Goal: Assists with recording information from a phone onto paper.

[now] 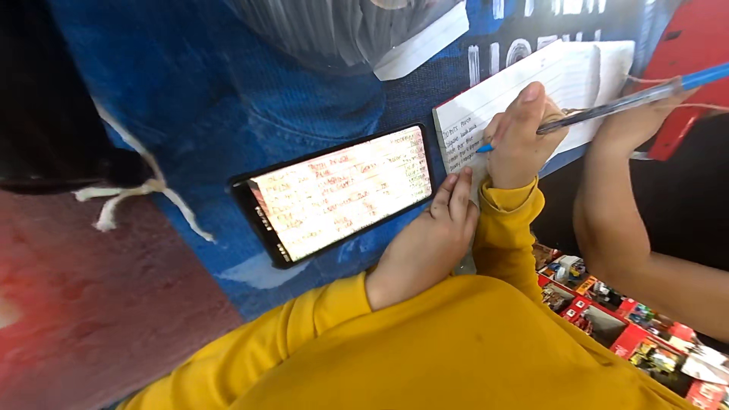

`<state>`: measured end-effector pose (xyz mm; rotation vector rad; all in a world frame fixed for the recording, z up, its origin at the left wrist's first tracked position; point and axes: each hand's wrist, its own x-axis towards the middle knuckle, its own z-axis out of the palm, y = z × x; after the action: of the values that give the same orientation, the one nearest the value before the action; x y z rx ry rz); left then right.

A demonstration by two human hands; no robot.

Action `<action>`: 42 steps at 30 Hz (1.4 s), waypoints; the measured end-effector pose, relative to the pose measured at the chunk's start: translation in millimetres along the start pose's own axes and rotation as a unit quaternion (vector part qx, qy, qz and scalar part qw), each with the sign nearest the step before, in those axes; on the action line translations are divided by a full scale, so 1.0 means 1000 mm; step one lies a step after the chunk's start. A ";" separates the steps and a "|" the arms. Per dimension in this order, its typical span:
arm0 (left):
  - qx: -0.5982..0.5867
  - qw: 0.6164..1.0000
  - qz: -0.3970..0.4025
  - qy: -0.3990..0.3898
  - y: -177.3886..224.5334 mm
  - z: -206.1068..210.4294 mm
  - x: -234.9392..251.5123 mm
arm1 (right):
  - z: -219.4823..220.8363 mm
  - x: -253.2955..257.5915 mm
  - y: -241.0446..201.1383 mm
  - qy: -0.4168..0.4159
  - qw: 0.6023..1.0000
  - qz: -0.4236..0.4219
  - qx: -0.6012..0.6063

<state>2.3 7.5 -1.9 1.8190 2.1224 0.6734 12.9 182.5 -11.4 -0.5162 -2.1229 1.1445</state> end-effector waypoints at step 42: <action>-0.028 0.996 0.035 -0.075 0.000 -0.010 0.002 | -0.007 0.012 0.004 -0.029 0.979 0.071 0.186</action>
<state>-2.8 8.1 7.2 1.8597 1.9325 0.5857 9.7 195.4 -7.7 -0.4683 -1.8782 1.6130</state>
